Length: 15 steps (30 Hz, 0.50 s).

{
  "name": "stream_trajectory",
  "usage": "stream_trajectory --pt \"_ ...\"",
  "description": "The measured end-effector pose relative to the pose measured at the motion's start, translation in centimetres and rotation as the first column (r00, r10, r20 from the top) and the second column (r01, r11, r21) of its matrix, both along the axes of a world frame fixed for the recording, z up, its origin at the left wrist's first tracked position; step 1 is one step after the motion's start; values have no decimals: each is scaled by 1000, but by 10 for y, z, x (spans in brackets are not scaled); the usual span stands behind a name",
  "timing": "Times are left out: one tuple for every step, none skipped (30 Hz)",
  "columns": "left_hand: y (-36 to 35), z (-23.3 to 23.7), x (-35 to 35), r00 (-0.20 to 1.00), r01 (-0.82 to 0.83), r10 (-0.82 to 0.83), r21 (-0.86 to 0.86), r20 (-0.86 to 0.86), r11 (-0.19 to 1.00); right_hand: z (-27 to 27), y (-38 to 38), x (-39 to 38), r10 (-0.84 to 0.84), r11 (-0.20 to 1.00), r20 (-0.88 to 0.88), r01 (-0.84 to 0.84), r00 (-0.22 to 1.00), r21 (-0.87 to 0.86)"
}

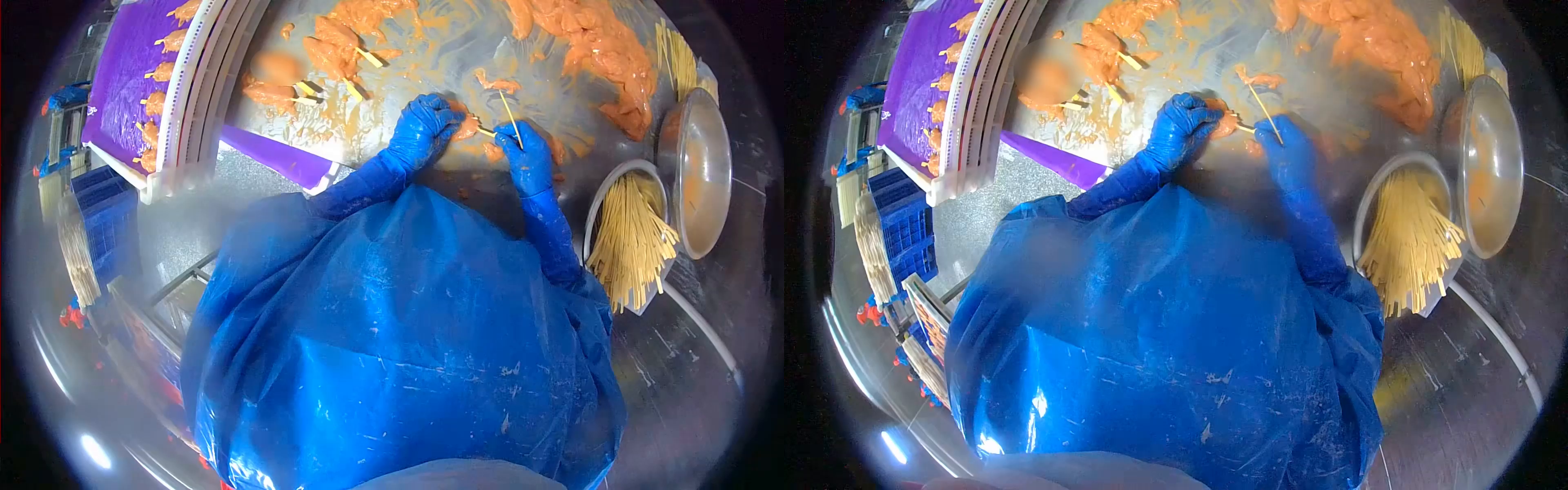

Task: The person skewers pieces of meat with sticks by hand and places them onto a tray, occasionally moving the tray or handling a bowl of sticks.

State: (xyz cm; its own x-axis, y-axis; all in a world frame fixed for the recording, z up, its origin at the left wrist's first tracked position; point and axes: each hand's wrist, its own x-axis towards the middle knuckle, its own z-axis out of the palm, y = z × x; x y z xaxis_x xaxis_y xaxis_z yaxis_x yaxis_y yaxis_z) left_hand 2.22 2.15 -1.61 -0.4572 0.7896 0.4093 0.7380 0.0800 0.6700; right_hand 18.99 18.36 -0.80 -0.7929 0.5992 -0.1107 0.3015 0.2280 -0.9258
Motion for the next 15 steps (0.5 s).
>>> stream_trajectory --pt "-1 -2 -1 999 22 -23 -27 -40 999 0 0 0 1 1000 -2 -2 1000 -19" --pt "-1 -4 -2 996 42 -47 -56 -82 998 1 0 -1 3 999 -6 -4 1000 -39" --pt "-1 -2 -3 996 42 -47 -58 -82 997 1 -1 -2 3 999 -6 -4 1000 -41" --pt "0 0 -3 994 48 -55 -72 -93 996 2 -1 -3 -3 999 -5 3 1000 -53" --pt "1 1 -2 993 54 -63 -87 -104 995 2 -1 -3 -10 998 -5 10 1000 -64" --pt "1 1 -2 993 53 -62 -87 -104 995 2 -1 -2 -9 998 -4 9 1000 -65" --pt "2 1 -2 992 56 -65 -87 -107 995 2 0 -2 9 999 -9 -10 1000 -39" --pt "2 1 -2 992 60 -69 -87 -109 994 2 1 -2 27 1000 -12 -27 1000 -13" --pt "2 -1 -2 992 61 -71 -88 -109 994 2 0 -2 26 1000 -11 -26 1000 -13" --pt "3 -2 -3 991 75 -86 -103 -107 992 2 0 -2 19 1000 -2 -19 1000 -11" --pt "4 -4 -4 989 88 -100 -118 -105 989 3 0 -2 12 1000 7 -12 1000 -9" --pt "5 -5 -4 989 89 -102 -119 -105 989 3 -1 -1 10 1000 7 -10 1000 -9" --pt "6 -7 -5 988 108 -116 -88 -101 990 4 0 -1 11 1000 15 -11 1000 -26" --pt "7 -7 -5 987 125 -130 -57 -98 990 5 0 -1 13 999 23 -12 1000 -43" --pt "8 -4 -5 987 125 -131 -56 -98 991 6 0 -1 13 999 23 -12 1000 -42"
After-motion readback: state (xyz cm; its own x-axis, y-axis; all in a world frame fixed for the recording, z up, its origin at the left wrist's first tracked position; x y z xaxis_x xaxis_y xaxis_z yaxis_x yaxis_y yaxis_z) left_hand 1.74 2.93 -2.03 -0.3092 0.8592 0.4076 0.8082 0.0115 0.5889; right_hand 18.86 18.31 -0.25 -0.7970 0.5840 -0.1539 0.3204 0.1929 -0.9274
